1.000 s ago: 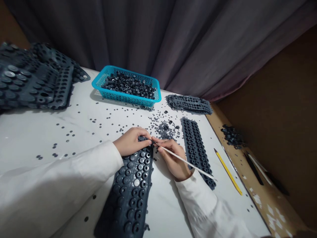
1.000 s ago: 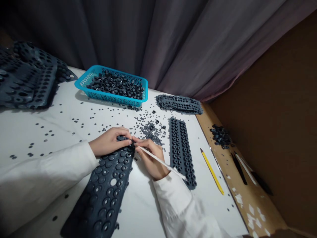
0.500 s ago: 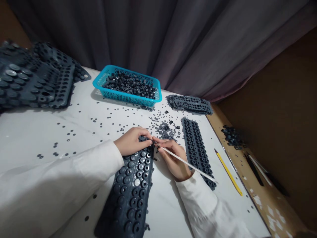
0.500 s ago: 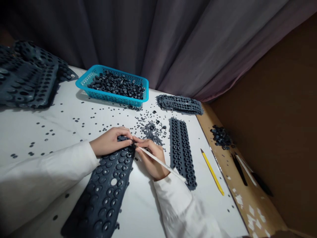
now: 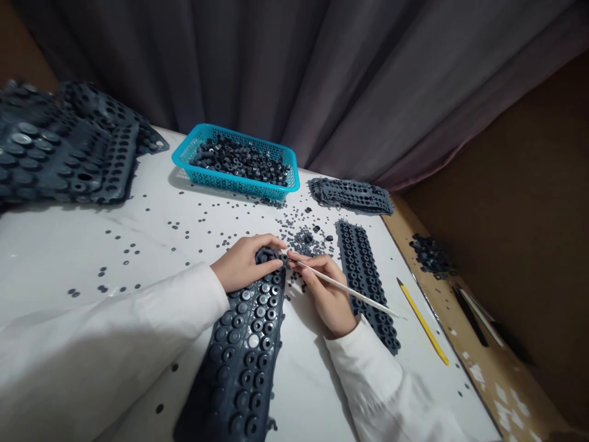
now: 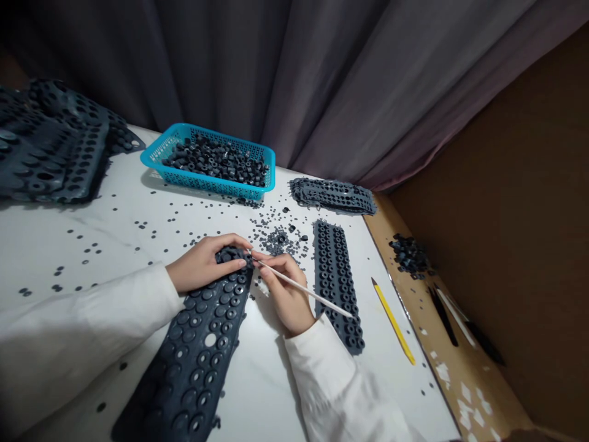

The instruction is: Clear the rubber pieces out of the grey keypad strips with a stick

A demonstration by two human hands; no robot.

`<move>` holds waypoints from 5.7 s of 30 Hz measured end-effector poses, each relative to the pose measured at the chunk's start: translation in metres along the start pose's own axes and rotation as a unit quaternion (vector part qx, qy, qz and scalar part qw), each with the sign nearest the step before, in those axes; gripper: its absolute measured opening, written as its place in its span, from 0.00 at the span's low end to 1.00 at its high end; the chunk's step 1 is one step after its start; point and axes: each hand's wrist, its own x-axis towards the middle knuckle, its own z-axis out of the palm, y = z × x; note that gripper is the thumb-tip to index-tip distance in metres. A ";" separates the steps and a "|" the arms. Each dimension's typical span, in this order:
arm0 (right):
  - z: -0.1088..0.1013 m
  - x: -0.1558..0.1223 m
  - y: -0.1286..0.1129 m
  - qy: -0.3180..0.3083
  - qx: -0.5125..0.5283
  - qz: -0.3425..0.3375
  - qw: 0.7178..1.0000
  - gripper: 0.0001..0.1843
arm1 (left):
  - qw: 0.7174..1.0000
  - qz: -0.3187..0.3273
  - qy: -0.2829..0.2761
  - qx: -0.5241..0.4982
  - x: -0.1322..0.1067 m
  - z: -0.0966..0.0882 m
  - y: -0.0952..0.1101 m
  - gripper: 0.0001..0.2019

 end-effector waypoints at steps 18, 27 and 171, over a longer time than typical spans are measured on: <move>-0.001 0.000 0.002 -0.028 -0.027 0.004 0.999 0.02 | 1.000 -0.029 0.006 0.000 0.002 0.003 0.001 0.06; 0.000 -0.001 0.004 -0.019 -0.051 -0.011 0.998 0.04 | 1.000 -0.029 0.004 0.003 0.001 0.004 0.001 0.05; 0.003 0.000 -0.002 -0.005 -0.246 -0.119 0.962 0.05 | 0.996 -0.081 -0.017 -0.027 0.004 0.003 0.003 0.08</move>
